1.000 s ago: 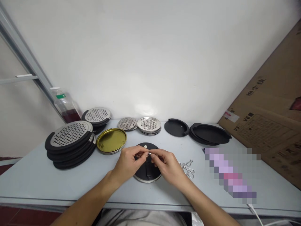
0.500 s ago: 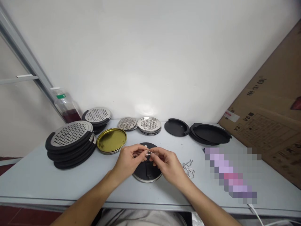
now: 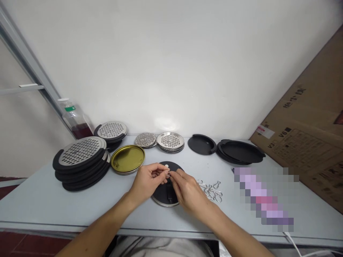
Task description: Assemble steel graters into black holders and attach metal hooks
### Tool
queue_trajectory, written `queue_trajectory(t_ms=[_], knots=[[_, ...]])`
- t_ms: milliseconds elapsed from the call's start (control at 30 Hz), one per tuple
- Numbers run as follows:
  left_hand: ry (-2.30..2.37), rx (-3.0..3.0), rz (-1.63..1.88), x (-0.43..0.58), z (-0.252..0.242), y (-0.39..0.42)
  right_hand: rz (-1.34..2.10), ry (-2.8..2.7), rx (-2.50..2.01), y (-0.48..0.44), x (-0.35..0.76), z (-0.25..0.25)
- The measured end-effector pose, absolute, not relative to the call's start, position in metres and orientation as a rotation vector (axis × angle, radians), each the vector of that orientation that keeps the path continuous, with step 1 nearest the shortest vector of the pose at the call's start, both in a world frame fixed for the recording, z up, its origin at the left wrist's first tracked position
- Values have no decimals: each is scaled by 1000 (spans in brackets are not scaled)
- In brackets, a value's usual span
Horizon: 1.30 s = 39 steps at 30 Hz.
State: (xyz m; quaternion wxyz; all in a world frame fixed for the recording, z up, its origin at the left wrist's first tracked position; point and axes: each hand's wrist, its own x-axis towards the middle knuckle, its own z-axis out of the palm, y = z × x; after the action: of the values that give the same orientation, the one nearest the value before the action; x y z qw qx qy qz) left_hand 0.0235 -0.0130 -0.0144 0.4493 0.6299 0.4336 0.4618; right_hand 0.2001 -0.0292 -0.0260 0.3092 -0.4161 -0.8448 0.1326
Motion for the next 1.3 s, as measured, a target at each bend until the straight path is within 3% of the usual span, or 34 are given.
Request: queue_trajectory(t_ms=[167,433,733,967,1100,1300], knots=[[1064,1689,1198,26,-17,-14,354,-2149,-1105,-30,200,-27],[973,2495,1573,24,-21,-13,467,-2068,-1168,-29,200,-24],[971,2805,1492,21,-25,-15,558,-2055,-1153,-30,198,-24],[1286,2210,1367,22,-19,-10,673,-2001,-1115,-29,200,-13],[1301,1830,1259,23,-17,-7,734,-1896,-1166,-28,202,-11],[1190,1717,1232,20,-13,-10,591,-1912,-1183,-27,201,-13]])
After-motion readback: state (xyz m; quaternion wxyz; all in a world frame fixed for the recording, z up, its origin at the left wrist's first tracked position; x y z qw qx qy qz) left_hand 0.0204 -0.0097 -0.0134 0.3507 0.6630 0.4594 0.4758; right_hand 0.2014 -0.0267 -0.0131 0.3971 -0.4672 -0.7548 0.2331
